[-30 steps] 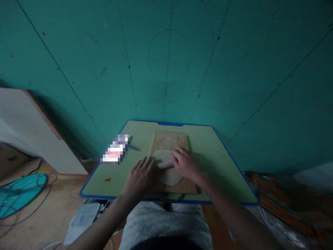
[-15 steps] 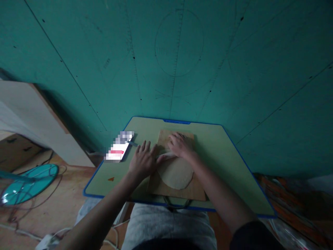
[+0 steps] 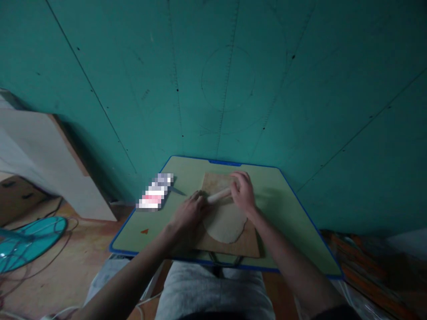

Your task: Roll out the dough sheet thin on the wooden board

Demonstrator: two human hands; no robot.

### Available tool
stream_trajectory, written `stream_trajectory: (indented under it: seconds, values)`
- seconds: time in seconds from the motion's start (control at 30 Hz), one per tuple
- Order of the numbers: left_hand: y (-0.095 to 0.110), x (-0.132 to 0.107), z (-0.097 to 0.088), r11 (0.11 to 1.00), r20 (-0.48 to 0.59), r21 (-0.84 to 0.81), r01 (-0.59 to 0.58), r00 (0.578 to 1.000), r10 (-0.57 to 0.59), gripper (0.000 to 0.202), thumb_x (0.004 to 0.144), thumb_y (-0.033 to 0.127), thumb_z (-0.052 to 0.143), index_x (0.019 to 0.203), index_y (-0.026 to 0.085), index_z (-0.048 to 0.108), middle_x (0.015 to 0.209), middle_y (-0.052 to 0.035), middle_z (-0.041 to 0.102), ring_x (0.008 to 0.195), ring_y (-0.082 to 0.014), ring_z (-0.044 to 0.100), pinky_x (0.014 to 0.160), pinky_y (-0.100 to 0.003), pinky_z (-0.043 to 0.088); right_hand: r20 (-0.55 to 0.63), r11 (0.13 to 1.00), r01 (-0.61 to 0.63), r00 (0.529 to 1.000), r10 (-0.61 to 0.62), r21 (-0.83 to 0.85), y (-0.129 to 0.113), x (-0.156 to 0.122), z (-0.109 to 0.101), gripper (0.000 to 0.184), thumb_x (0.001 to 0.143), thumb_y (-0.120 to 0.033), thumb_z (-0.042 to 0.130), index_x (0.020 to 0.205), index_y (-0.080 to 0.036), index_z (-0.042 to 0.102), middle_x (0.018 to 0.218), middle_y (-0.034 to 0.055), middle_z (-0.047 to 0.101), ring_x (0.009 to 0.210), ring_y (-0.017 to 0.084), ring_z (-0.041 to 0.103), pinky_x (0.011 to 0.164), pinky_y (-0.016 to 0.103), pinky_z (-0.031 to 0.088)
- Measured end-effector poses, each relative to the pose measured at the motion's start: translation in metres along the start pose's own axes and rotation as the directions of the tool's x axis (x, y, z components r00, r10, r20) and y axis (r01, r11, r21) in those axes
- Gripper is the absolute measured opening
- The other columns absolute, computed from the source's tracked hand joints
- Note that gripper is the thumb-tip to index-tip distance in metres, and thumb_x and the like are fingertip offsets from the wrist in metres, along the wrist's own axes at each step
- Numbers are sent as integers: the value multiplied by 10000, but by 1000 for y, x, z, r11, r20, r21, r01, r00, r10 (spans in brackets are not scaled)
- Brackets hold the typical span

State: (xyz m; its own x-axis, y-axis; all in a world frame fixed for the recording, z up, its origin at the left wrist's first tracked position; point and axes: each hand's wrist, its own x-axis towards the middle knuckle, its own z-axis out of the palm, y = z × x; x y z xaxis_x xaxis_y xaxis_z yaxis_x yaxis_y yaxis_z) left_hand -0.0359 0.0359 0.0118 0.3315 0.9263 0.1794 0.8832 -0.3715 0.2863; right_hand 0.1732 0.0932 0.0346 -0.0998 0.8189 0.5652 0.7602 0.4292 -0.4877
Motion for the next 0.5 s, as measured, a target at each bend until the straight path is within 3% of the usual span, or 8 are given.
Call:
stream_trajectory:
  seconds: [0.07,0.1,0.2,0.3,0.4,0.5]
  values:
    - [0,-1,-7,988,-9,-120,100,995,-102,189,986,314,465,1012,184,601,1252,-154,641,1093,-251,655,886,-356,513,-84,997,-55,995,59,52,8,-16,-20,295,861,-144,423,1051,-213,638,1107,119,637,1118,247,564,966,397,452]
    - [-1,0,-11,973,-8,-166,158,987,-162,184,984,316,453,976,190,588,1155,-140,679,1012,-245,678,833,-348,518,-57,994,-76,995,80,75,12,-24,-28,271,864,-153,425,1022,-215,635,1049,107,648,1035,237,591,911,377,474]
    - [-8,5,-20,908,18,-303,289,955,-297,229,964,408,450,883,211,535,847,-74,705,789,-227,687,685,-312,494,182,987,-148,974,133,69,19,-41,-39,222,853,-153,459,989,-207,626,912,56,660,804,186,607,756,300,477]
    - [-14,9,-20,834,108,-439,335,941,-321,284,929,484,451,847,218,508,782,-53,694,652,-199,657,587,-286,461,341,976,-206,914,219,-73,15,-49,-37,252,841,-146,514,1064,-196,619,899,35,670,760,166,605,697,269,433]
    - [-15,10,-16,807,156,-466,362,932,-327,289,901,489,464,825,213,507,743,-52,675,602,-194,639,551,-284,446,382,955,-209,882,276,-208,6,-47,-32,203,867,-175,536,1049,-200,622,907,35,686,790,169,617,677,264,391]
    - [-13,8,-18,798,162,-476,369,929,-333,269,874,471,493,822,207,509,730,-53,663,603,-199,643,550,-287,452,387,943,-176,879,279,-281,-1,-44,-29,110,888,-215,539,950,-206,629,925,45,700,827,180,632,659,268,360]
